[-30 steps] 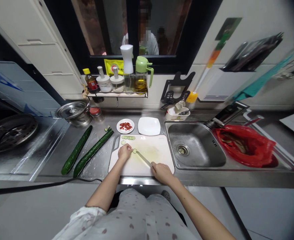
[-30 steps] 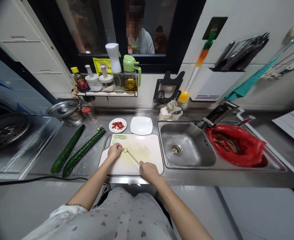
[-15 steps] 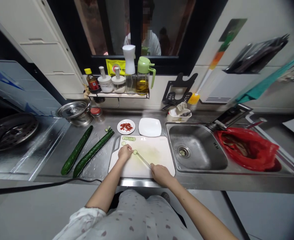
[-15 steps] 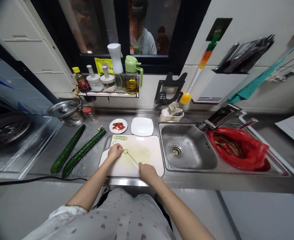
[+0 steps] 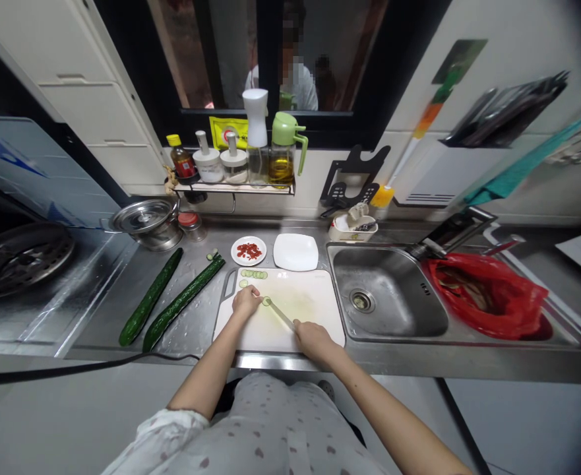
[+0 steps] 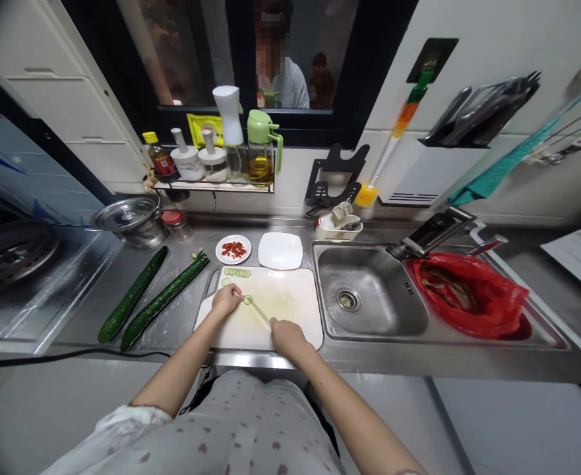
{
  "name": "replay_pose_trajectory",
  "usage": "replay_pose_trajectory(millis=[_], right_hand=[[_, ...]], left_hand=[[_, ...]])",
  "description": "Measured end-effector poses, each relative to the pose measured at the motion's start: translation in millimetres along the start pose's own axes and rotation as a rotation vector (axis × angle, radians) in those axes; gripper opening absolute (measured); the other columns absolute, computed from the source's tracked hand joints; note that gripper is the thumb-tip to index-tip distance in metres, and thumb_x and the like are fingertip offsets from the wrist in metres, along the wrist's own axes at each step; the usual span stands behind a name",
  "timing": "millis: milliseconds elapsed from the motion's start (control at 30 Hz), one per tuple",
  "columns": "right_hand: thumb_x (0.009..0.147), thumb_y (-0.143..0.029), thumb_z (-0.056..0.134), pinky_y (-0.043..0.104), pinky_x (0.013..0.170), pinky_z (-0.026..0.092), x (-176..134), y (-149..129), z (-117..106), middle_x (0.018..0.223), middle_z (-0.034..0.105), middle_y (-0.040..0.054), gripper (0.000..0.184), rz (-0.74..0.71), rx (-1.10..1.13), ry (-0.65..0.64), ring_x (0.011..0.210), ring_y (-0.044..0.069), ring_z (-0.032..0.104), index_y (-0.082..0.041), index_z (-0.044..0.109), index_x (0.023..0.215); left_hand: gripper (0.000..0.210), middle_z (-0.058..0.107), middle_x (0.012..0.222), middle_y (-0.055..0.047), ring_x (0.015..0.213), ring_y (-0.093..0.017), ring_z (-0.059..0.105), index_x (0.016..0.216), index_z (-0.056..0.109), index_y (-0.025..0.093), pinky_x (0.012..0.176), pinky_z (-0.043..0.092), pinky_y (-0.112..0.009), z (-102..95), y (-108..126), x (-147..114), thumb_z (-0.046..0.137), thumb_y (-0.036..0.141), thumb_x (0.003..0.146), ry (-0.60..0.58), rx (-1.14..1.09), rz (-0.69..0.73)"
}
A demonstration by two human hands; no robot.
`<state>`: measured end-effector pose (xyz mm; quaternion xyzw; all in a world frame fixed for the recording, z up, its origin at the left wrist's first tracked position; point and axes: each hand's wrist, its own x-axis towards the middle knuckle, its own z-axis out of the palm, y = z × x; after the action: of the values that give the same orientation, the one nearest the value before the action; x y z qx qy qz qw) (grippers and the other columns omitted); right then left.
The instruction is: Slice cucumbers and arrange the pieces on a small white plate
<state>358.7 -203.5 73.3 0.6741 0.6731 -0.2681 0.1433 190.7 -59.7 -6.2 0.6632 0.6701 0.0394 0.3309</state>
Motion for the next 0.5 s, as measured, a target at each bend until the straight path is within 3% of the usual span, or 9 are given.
replay_pose_trajectory(millis=[500], right_hand=[[0.087, -0.012, 0.033, 0.032, 0.075, 0.045, 7.2, -6.1, -5.8, 0.100, 0.067, 0.0184, 0.033, -0.007, -0.012, 0.011, 0.097, 0.025, 0.064, -0.012, 0.055, 0.112]], left_hand=[[0.018, 0.070, 0.088, 0.000, 0.085, -0.017, 0.064, 0.083, 0.063, 0.026, 0.066, 0.041, -0.023, -1.1, 1.3, 1.4, 0.070, 0.036, 0.070, -0.002, 0.009, -0.015]])
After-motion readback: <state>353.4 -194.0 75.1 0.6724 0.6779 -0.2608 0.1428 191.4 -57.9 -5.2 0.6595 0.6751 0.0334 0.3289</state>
